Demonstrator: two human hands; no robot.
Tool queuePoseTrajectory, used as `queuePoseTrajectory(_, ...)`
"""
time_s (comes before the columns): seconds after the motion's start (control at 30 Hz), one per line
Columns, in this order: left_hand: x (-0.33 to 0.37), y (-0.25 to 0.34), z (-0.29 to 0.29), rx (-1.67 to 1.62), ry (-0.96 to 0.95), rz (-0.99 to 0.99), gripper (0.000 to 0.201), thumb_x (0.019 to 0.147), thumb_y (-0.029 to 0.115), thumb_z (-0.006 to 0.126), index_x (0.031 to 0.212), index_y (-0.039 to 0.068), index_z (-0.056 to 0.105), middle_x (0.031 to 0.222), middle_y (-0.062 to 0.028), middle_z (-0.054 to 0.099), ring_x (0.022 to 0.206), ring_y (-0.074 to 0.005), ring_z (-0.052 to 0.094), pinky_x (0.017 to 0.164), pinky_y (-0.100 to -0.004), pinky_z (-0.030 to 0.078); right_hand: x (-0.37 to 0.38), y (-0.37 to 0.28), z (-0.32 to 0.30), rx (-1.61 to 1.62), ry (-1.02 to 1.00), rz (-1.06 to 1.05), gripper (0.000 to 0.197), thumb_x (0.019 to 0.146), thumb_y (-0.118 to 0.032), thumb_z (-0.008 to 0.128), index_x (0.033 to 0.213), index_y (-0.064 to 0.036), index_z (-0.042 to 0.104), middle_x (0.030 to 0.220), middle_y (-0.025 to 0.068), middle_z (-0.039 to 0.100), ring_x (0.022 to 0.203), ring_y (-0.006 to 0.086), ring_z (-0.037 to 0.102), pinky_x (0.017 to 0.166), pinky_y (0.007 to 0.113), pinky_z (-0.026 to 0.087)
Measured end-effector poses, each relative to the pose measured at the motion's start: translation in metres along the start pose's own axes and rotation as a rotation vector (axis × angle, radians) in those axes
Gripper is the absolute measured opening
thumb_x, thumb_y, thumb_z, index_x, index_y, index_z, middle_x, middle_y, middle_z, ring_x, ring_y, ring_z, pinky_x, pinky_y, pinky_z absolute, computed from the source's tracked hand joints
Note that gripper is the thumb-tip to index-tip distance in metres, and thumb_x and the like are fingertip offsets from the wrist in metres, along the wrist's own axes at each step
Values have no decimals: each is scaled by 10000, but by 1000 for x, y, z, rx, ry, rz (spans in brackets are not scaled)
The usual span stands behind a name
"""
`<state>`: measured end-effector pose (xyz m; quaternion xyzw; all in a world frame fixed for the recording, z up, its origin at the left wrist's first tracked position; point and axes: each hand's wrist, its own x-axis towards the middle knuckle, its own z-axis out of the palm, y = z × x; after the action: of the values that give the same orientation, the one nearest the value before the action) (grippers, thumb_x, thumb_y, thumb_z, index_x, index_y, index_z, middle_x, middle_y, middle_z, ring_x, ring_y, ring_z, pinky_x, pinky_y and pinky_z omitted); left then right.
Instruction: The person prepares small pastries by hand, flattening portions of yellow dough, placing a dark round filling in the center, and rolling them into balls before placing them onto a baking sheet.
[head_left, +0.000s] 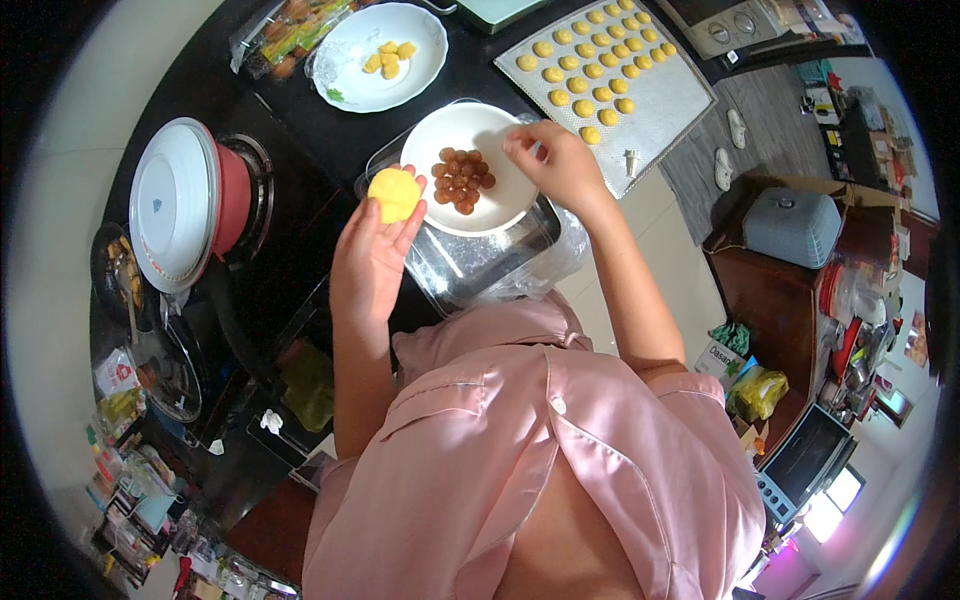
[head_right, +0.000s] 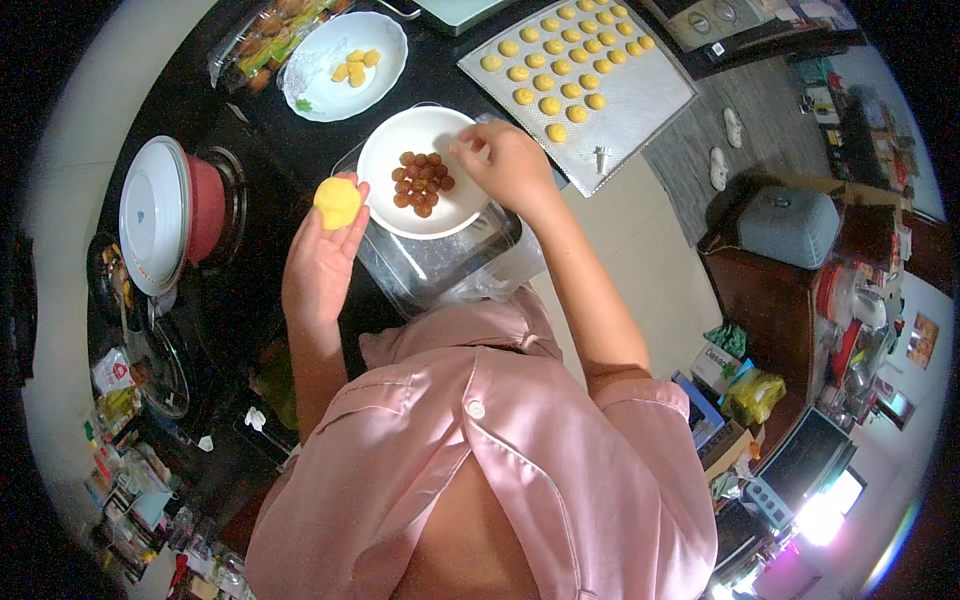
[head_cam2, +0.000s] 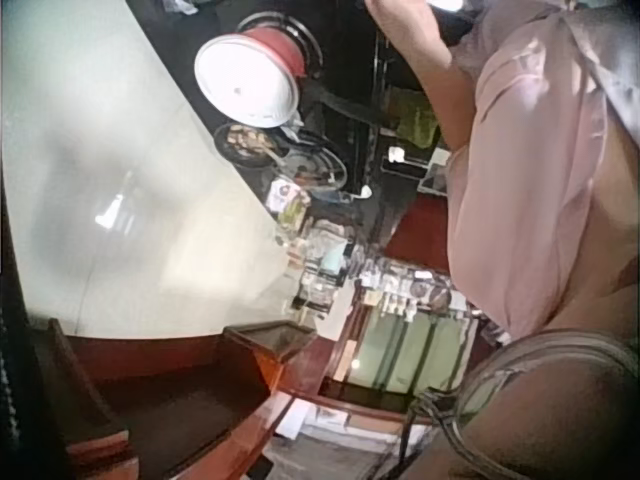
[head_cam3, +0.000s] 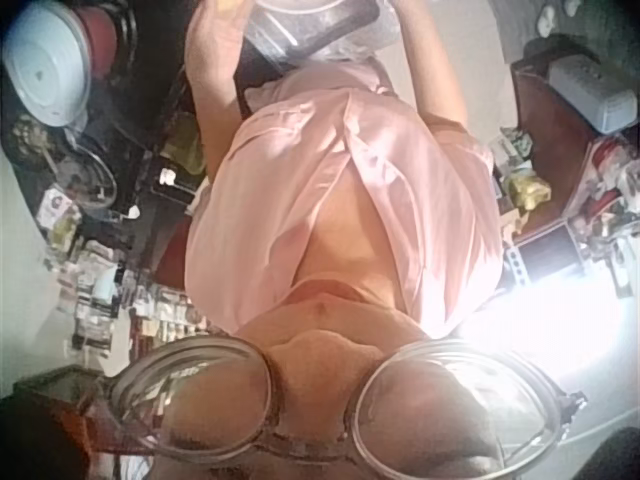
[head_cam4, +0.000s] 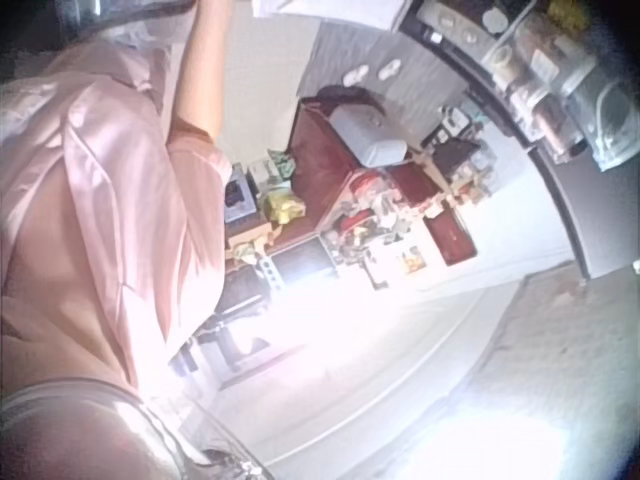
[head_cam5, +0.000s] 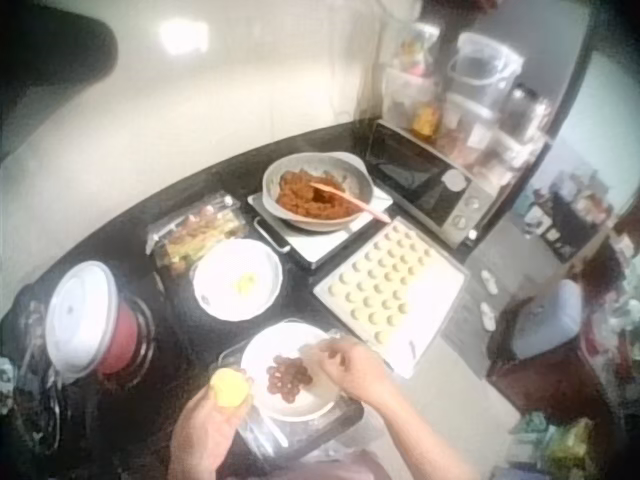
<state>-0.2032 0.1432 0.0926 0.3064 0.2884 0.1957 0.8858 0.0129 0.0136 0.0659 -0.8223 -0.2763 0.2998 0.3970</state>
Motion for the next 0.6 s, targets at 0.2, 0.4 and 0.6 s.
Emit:
queuePoseTrajectory(0.2,-3,-2,-9,12,110,74,472,1011,229,426,1360,-87,387,1359,-229,482,1276,-310,486,1097,-412,368,-4,15,33,-825,65,-420,225,646,-266,750,789,-93,733,963,66,588,979,243,525,850,375,402)
queuePoseTrajectory(0.4,-2,-6,-13,22,105,47,424,1015,230,430,1303,-79,466,1300,-209,543,1233,-300,530,1045,-394,425,3,19,53,-875,75,-408,328,577,-293,740,788,-43,716,986,120,596,1023,272,514,871,400,380)
queuePoseTrajectory(0.6,5,-9,-20,113,104,24,443,1009,283,466,1282,-64,498,1272,-181,571,1186,-264,565,945,-345,468,0,19,56,-882,94,-457,316,558,-301,739,783,-82,709,938,107,589,975,268,529,844,407,395)
